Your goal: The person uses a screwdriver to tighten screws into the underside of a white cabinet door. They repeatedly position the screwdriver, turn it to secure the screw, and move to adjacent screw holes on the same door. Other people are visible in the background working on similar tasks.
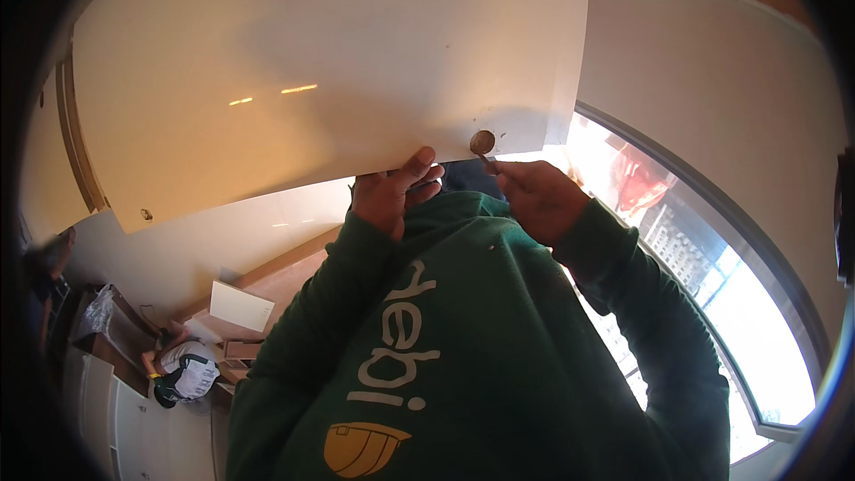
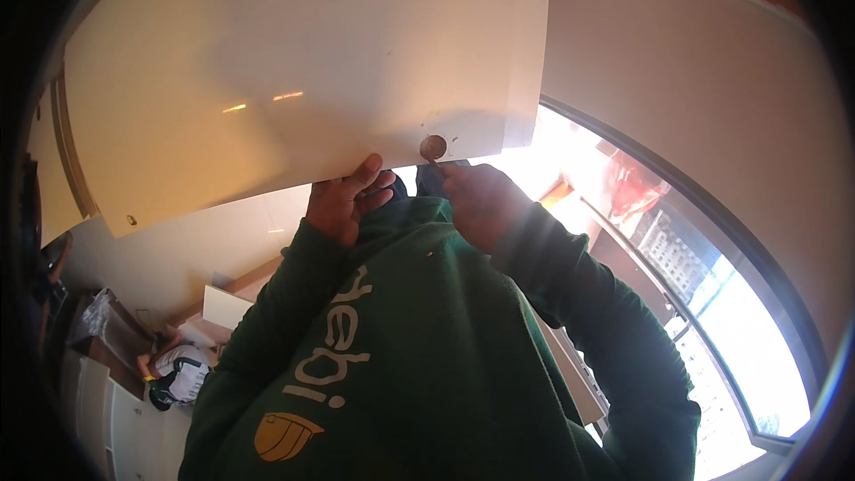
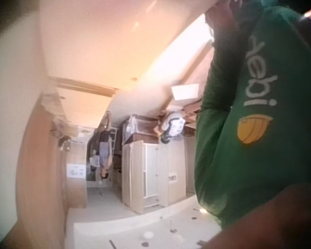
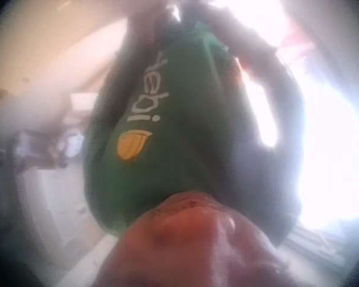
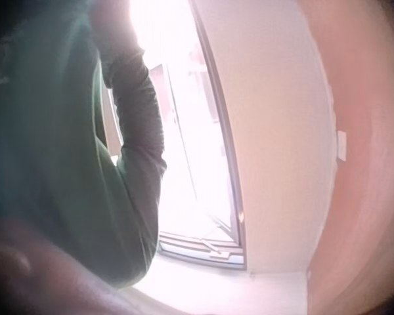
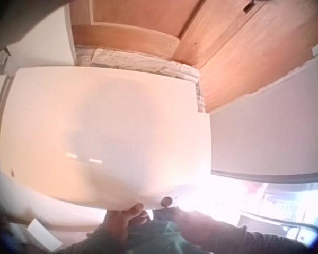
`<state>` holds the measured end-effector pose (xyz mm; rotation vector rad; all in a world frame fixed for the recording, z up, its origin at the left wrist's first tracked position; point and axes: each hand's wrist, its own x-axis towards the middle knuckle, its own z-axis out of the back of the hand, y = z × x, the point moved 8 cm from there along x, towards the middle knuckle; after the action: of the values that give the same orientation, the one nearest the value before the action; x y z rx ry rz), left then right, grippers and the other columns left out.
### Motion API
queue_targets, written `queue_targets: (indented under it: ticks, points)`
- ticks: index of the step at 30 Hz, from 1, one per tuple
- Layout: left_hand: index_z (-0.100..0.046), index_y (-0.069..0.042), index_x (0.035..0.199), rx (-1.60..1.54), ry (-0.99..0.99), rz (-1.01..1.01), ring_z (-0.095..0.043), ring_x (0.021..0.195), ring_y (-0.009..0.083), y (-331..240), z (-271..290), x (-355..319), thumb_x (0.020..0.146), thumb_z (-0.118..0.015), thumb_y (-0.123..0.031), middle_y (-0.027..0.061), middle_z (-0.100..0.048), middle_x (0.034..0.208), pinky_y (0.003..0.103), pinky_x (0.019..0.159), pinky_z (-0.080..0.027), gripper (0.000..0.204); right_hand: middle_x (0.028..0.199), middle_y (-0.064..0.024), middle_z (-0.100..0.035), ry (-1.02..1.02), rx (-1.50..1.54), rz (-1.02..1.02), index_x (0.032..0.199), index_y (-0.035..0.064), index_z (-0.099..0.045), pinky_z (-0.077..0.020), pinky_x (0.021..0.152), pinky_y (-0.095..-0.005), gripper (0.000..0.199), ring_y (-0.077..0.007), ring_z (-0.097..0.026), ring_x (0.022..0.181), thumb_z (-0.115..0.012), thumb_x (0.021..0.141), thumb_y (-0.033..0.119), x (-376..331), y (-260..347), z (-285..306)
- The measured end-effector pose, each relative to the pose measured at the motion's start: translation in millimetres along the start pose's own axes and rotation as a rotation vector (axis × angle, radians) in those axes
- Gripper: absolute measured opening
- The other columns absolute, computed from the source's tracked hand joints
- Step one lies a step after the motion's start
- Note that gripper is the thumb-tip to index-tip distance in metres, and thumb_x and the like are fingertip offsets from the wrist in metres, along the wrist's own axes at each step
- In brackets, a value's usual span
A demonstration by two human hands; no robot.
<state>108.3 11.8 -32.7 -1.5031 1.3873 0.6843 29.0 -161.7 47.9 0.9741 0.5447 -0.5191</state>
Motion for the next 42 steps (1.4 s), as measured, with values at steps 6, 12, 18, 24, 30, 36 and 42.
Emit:
queue_targets:
  ticks: [6,12,18,24,30,36,42]
  points:
    - [-0.060,-0.010,0.124,-0.022,-0.033,0.006,-0.069,0.101,0.0192,2.3,-1.0,-0.1,0.091,-0.084,-0.025,0.0044,-0.066,0.113,0.036,0.087,-0.060,0.043,0.087,-0.0229,-0.072,0.206,0.028,-0.336,0.126,-0.0048,-0.066,-0.0530,0.076,-0.0387,0.033,-0.0299,-0.070,0.078,-0.055,0.104,0.017,-0.2,5.6,8.0]
    - [-0.060,-0.011,0.123,-0.023,-0.037,0.004,-0.068,0.100,0.0176,6.0,0.7,3.9,0.093,-0.082,-0.024,0.0029,-0.065,0.111,0.035,0.086,-0.060,0.039,0.082,-0.0266,-0.066,0.112,-0.178,-0.128,0.111,-0.0026,-0.062,-0.0520,0.072,-0.0482,0.020,-0.0424,-0.067,0.082,-0.053,0.102,0.013,1.9,6.6,7.2]
    - [-0.060,-0.007,0.125,-0.001,-0.023,0.002,-0.071,0.102,0.0222,-0.9,-5.7,0.6,0.093,-0.081,-0.021,0.0071,-0.066,0.114,0.036,0.086,-0.061,0.040,0.082,-0.0222,-0.069,0.141,-0.420,-0.155,0.123,0.0021,-0.057,-0.0530,0.068,-0.0520,0.023,-0.0427,-0.069,0.076,-0.052,0.101,0.011,-9.5,22.8,22.7]
    - [-0.059,-0.010,0.127,0.003,0.007,0.033,-0.070,0.106,0.0213,-2.0,-5.9,-1.8,0.093,-0.081,-0.027,0.0062,-0.066,0.117,0.037,0.088,-0.059,0.044,0.075,-0.0182,-0.070,0.140,-0.643,-0.213,0.123,-0.0001,-0.055,-0.0550,0.064,-0.0511,0.028,-0.0380,-0.071,0.072,-0.056,0.096,0.005,-13.9,33.4,25.8]
    - [-0.059,-0.011,0.127,-0.012,0.029,0.012,-0.068,0.105,0.0183,-2.3,-7.2,0.5,0.093,-0.082,-0.028,0.0043,-0.066,0.114,0.037,0.089,-0.059,0.044,0.069,-0.0206,-0.067,0.129,-0.639,-0.100,0.117,-0.0044,-0.057,-0.0556,0.063,-0.0495,0.029,-0.0380,-0.071,0.070,-0.055,0.088,-0.001,-7.5,39.5,26.0]
    - [-0.059,-0.012,0.127,-0.055,-0.005,-0.001,-0.069,0.105,0.0189,1.5,-7.8,0.9,0.093,-0.081,-0.025,0.0053,-0.067,0.116,0.037,0.091,-0.058,0.043,0.070,-0.0214,-0.067,0.286,-0.550,-0.221,0.110,-0.0040,-0.060,-0.0556,0.066,-0.0493,0.021,-0.0391,-0.071,0.071,-0.057,0.091,0.004,3.4,25.8,16.5]
    - [-0.057,-0.011,0.130,-0.053,-0.006,0.008,-0.069,0.106,0.0202,1.7,-5.9,1.7,0.094,-0.080,-0.024,0.0059,-0.066,0.119,0.038,0.090,-0.058,0.045,0.077,-0.0237,-0.067,0.482,-0.537,-0.210,0.101,-0.0027,-0.059,-0.0534,0.070,-0.0527,0.014,-0.0429,-0.068,0.074,-0.055,0.098,0.011,23.8,25.9,2.7]
